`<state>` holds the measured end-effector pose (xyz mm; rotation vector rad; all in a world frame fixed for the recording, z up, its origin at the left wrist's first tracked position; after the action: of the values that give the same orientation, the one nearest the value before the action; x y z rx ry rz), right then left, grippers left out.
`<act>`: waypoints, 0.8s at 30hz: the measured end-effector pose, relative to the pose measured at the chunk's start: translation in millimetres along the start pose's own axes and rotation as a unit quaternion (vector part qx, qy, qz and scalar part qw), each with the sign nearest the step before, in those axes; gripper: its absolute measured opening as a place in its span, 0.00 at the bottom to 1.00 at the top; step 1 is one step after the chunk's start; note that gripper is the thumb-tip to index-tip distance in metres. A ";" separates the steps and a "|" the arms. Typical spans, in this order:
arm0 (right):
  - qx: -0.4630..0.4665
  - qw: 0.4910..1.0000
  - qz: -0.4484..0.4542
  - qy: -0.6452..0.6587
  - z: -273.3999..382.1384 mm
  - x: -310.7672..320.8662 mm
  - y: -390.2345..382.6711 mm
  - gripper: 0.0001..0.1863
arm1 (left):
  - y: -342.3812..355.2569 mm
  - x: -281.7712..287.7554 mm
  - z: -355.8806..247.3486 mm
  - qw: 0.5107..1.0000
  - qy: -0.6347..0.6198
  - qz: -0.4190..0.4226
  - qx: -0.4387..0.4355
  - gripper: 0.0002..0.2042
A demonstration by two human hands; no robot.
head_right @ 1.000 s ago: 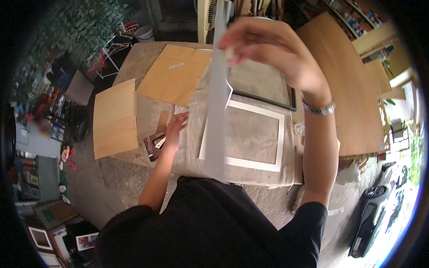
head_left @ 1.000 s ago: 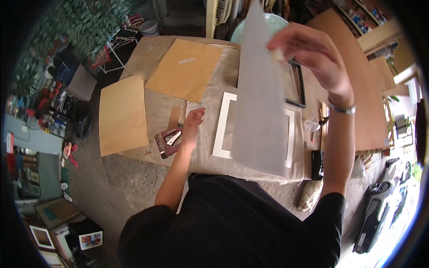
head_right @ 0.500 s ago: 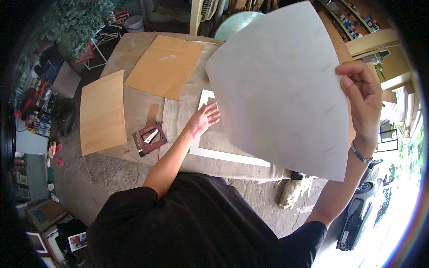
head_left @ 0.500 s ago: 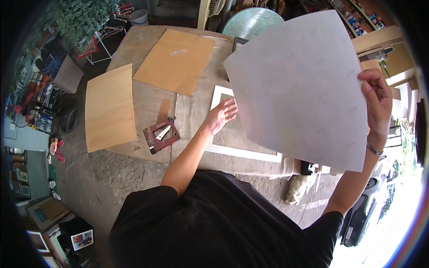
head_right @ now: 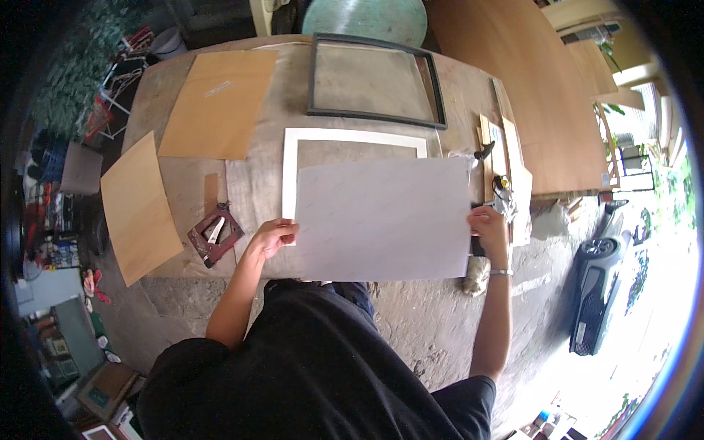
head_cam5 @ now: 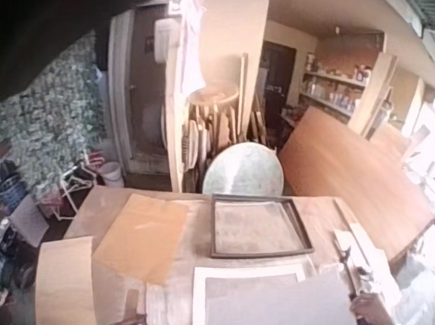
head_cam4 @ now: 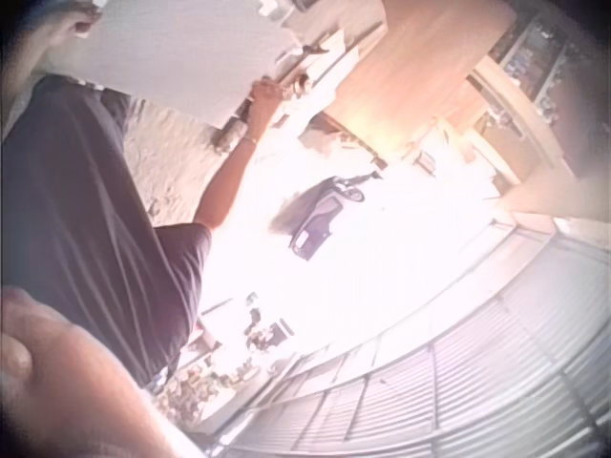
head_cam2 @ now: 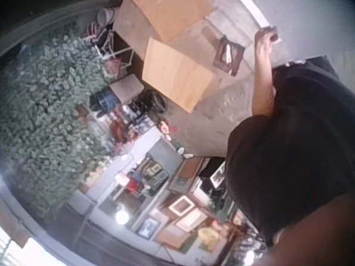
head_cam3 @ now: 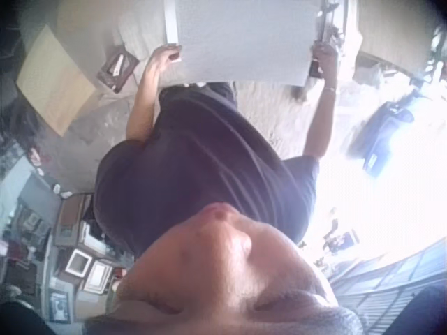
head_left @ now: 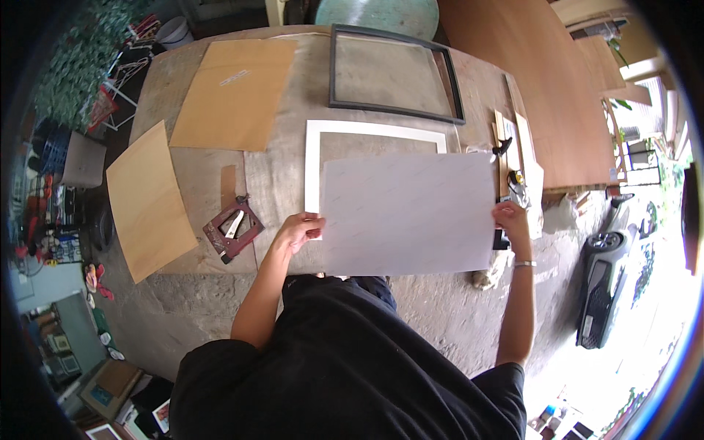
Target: The person wipes a workbench surface, then places a photo collage onto a backing board and inserts it into a picture frame. They secure the frame using a stapler and then repeat the process with a second photo collage.
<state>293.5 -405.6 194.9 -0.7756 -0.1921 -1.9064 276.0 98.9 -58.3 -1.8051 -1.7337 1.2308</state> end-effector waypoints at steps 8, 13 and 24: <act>-0.015 0.997 -0.068 0.016 -2.9 -22.8 -47.2 0.07 | -111.4 52.1 -104.1 0.972 0.069 -0.171 -0.145 0.08; 0.003 0.996 -0.087 -0.017 -46.0 -113.1 -6.7 0.07 | -96.5 55.4 -157.2 0.895 0.240 -0.284 -0.248 0.07; -0.019 0.997 -0.059 -0.051 -67.9 -148.3 31.5 0.07 | -67.2 72.8 -129.8 0.889 0.201 -0.346 -0.220 0.06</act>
<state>331.4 -338.6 47.7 -0.9058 -0.2723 -1.9880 324.4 219.5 40.6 -1.2830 -2.2033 0.1670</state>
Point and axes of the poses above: each hand's wrist, its own y-axis towards the middle knuckle, its own x-axis out of the back of the hand, z = x × y, the point moved 10 cm from there along y, towards the middle knuckle, and after that the axes turned 11 degrees about -z, right-handed, at the moved point
